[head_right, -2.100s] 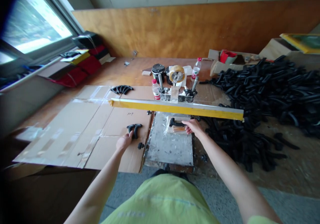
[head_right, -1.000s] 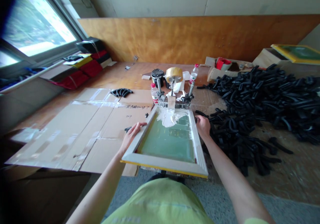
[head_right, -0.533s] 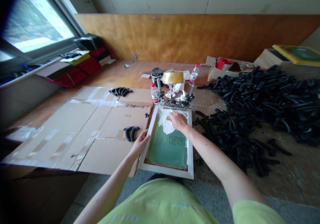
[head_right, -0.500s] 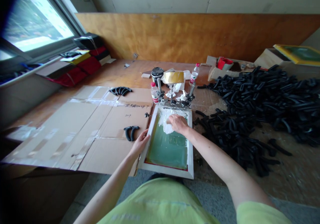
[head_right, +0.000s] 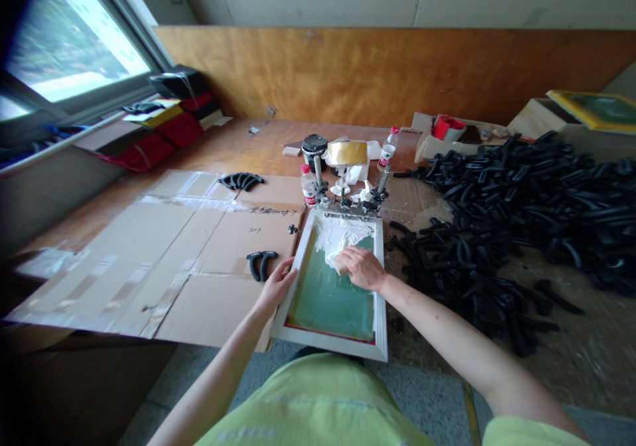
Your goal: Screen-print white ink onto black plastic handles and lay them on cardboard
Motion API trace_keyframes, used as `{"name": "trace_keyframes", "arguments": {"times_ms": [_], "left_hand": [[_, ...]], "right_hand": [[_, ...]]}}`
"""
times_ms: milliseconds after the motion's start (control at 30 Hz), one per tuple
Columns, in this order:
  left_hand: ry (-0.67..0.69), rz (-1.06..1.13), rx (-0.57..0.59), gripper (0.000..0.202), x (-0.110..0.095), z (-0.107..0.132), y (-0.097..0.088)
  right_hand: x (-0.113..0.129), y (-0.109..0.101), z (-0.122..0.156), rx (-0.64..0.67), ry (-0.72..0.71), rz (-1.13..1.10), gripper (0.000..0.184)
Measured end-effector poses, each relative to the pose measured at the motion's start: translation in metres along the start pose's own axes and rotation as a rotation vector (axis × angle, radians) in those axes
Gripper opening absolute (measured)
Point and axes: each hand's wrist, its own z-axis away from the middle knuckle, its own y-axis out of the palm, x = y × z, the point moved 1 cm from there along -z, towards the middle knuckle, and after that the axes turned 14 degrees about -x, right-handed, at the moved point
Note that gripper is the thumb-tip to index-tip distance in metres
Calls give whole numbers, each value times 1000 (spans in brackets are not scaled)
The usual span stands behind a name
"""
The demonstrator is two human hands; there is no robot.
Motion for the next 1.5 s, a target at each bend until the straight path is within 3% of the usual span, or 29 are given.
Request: {"name": "trace_keyframes", "arguments": {"times_ms": [100,233,300,367,467,533,600,700,767,867,933,1000,1067,1100,1200,1267,1300,1367,1500], "left_hand": [[-23,16,11,76,-11,4,-3],[-32,62,50,74,-50,17,-13],[-14,82,47,65,-77,22,-16],[21,121,26,59,-104,23,-16],[147,330,19,56,-141,14,-4],[202,457,38,53,-159,7,6],[192,518,1,51,-164,1,17],[99,550,-106,50,-140,6,32],[-74,460,-1,52,-106,18,45],[-370,306,243,57,-54,46,66],[-436,320,247,52,-32,58,71],[-425,322,185,44,-20,57,64],[-375,237,84,41,-12,40,38],[-341,169,21,42,-8,26,18],[-272,-105,-265,48,13,-25,-54],[-238,-318,-376,49,29,-55,-96],[-240,-456,-374,50,36,-67,-111],[-244,-654,-334,51,48,-81,-128],[-177,-803,-234,51,50,-84,-129]], "right_hand": [[-3,-10,-22,0,104,18,16],[-30,-27,-78,-94,298,100,50],[-55,-40,-89,-157,386,101,57],[-83,-55,-80,-289,510,69,49],[-113,-65,-38,-471,793,77,30],[-115,-53,-5,-446,898,113,21],[-100,-30,19,-310,845,109,16],[-59,3,35,-101,611,102,23],[-27,13,34,-50,487,149,21],[22,13,26,-102,391,197,10],[50,12,22,-111,250,149,13],[59,10,24,-56,111,61,17],[39,0,33,-19,176,52,20],[19,-8,40,-17,303,99,21],[-57,-43,68,-25,869,373,20],[-97,-61,87,-20,1124,451,24],[-111,-67,95,-22,1209,453,28],[-128,-73,108,-59,1293,405,33],[-138,-79,126,-242,1254,215,31]]}}
